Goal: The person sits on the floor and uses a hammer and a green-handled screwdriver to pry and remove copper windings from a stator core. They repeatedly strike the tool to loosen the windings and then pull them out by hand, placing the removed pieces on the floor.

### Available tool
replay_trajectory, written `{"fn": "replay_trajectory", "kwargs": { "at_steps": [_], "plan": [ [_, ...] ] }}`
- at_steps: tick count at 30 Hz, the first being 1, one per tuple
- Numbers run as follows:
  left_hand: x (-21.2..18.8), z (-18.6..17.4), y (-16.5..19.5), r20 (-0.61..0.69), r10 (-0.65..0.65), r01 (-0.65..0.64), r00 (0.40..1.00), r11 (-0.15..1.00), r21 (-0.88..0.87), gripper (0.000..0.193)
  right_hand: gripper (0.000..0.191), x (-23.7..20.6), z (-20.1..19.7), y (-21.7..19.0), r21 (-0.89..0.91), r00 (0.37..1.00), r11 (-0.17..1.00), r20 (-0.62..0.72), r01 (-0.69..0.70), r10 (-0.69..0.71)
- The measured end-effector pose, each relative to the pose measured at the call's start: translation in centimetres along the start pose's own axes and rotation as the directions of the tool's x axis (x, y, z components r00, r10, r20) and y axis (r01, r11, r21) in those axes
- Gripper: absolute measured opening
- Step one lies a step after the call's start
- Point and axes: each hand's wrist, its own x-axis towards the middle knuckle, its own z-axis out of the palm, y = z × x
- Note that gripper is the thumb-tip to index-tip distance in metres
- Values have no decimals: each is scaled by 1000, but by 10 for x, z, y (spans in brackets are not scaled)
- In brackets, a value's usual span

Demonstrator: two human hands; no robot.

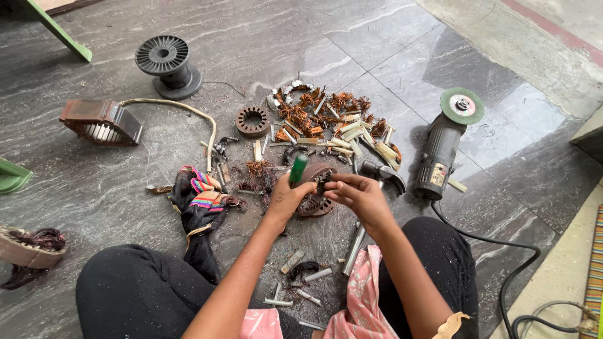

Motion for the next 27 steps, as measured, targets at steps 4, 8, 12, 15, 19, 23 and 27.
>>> {"fn": "replay_trajectory", "kwargs": {
  "at_steps": [4,8,12,15,19,23,27],
  "plan": [
    [3,9,3,-36,-14,17,999,998,61,27,29,8,3,5,-147,991,983,-65,107,-117],
    [7,22,7,4,-12,11,1000,999,47,36,22,11,6,6,-318,951,936,-211,153,-227],
    [9,30,7,-23,38,-38,999,999,10,44,16,4,13,1,-457,931,876,-232,153,-283],
    [7,33,2,-43,18,-16,999,998,58,36,13,-4,17,-4,-603,884,759,-182,246,-431],
    [4,40,-7,-71,14,-4,997,991,133,31,10,-12,20,-6,-771,794,545,-87,329,-602],
    [8,38,-11,-171,-29,20,985,998,-53,34,11,-17,22,0,-786,803,505,-18,357,-596],
    [13,16,-12,-176,-52,36,983,995,-89,32,10,-16,14,0,-722,852,637,-128,271,-508]
  ]
}}
